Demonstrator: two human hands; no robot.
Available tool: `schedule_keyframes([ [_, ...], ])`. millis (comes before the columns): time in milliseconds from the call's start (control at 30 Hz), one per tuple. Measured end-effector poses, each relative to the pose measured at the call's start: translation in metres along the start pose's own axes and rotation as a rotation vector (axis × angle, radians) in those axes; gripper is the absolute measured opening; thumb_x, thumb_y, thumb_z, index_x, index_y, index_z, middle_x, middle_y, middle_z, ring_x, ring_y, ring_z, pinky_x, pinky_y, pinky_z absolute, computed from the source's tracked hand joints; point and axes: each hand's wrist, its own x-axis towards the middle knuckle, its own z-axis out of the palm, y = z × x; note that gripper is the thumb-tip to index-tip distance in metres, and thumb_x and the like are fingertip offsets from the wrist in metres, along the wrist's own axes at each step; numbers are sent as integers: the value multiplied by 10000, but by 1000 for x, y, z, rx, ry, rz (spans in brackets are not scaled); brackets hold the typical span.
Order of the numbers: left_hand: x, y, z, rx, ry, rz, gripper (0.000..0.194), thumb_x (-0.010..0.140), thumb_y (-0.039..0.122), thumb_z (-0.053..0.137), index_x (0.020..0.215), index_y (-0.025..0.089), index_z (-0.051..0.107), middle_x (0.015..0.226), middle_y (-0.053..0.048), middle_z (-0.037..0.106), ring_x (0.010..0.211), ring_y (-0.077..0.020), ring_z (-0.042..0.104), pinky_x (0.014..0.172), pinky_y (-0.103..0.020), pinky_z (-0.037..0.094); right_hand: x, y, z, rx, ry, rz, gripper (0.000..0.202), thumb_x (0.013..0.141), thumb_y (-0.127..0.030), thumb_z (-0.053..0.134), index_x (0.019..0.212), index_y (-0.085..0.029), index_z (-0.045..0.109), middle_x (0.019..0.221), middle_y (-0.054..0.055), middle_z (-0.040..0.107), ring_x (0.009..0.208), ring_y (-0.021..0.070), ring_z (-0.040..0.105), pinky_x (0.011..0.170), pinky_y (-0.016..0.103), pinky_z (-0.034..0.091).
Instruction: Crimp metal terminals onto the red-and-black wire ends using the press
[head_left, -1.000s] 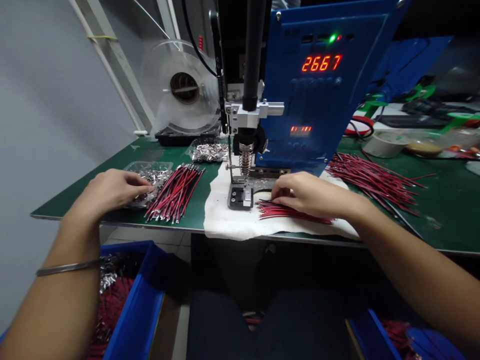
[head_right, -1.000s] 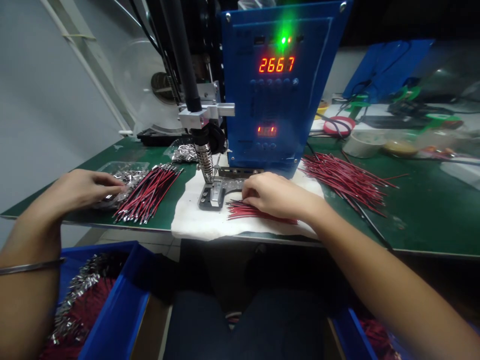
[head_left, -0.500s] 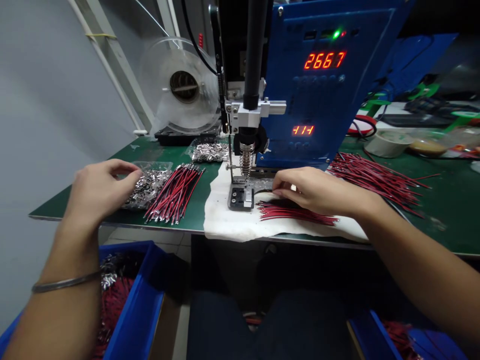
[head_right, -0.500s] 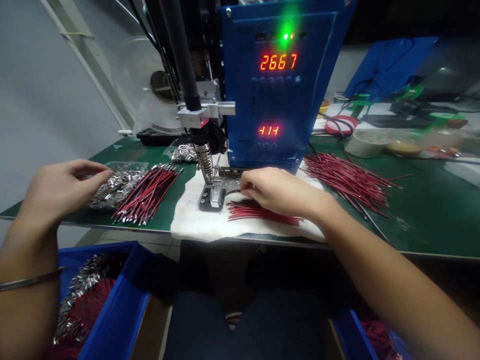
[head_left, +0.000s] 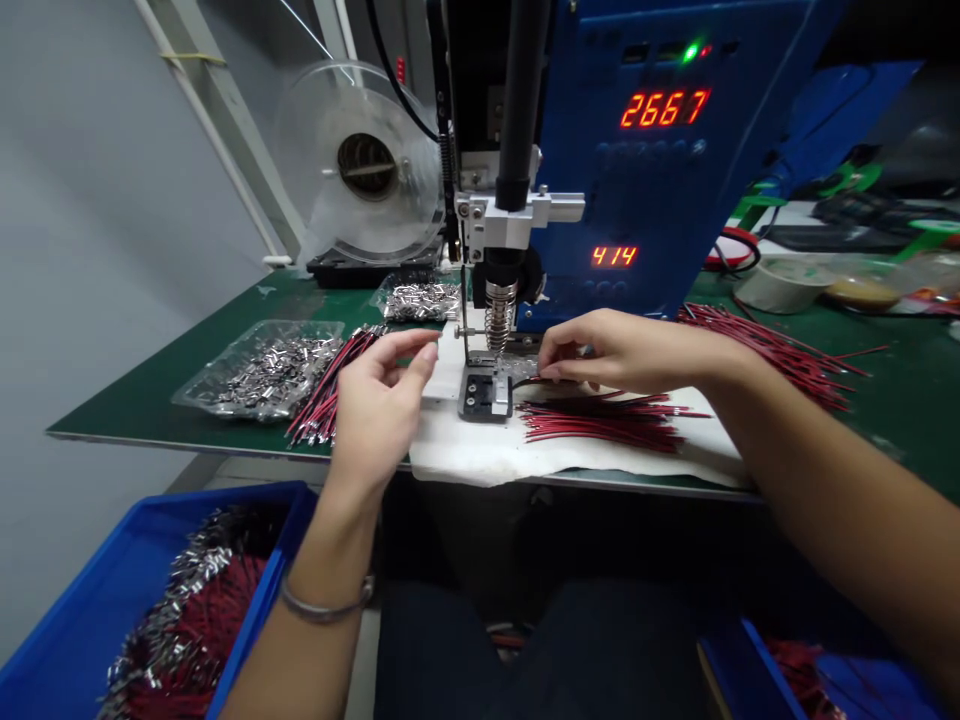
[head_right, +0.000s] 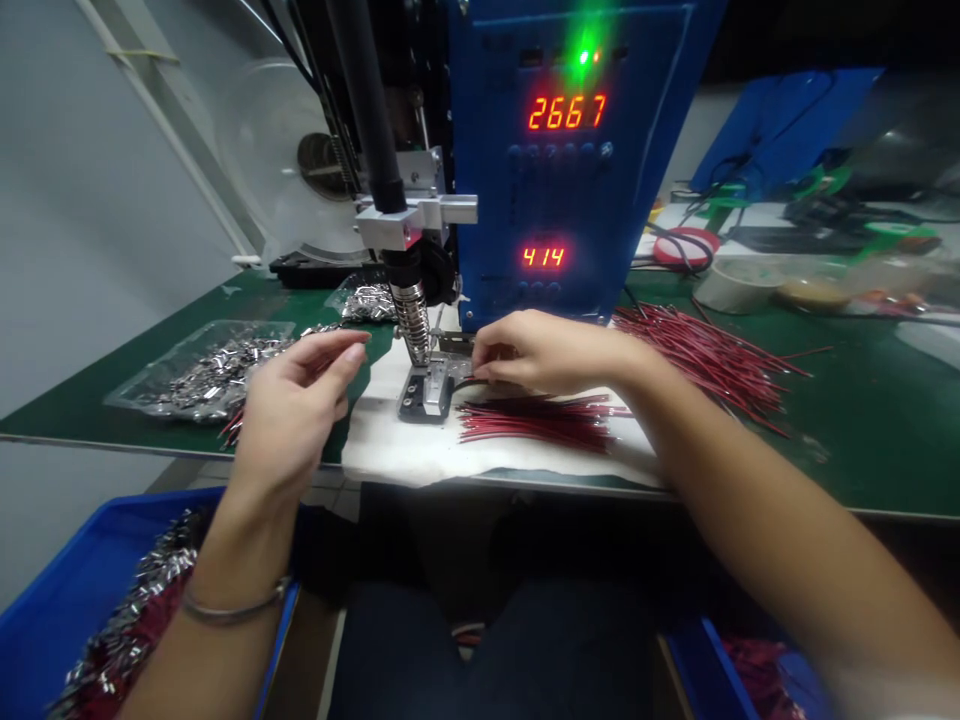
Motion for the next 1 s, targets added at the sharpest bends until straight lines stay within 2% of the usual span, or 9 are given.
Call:
schedule_keyframes([
  [133,-1,-2,25,-243,4,-76,240,712,346,739,882,185,685,897,-70,691,730,-141,617,536,-209,437,-1,1,8,193,32,-75,208,860,-325,543,914,-176,679,882,24,710,769,147,635,676,250,461],
  [267,-3,-8,37,-305,-23,-130,189,701,332,748,795,176,698,847,-70,700,746,-151,629,568,-228,463,0,-1,20,383,157,-65,270,830,-373,592,960,-166,704,878,32,724,770,158,649,686,271,477],
  [433,-6,-17,36,-272,-61,-157,238,704,378,744,833,178,736,832,-73,706,683,-144,615,523,-229,436,5,-6,31,408,329,-22,254,816,-357,611,914,-155,730,843,37,731,730,154,639,654,264,473],
  [667,-8,-18,36,-212,-96,-131,208,721,383,734,824,202,747,821,-53,713,717,-143,598,581,-231,438,7,-7,37,288,362,-13,207,829,-263,577,897,-159,742,808,36,733,697,142,638,660,253,465],
  [833,-8,-16,36,-167,-89,-133,235,715,397,731,831,193,747,792,-57,706,651,-141,577,545,-242,411,6,-9,42,260,448,43,228,806,-345,622,806,-149,739,700,35,707,604,132,593,572,244,424],
  [1000,-9,-14,36,-140,-70,-129,214,703,370,743,809,185,745,767,-48,704,591,-125,547,545,-249,402,6,-14,43,231,495,8,232,812,-338,621,789,-142,742,655,30,679,564,113,549,541,238,396],
])
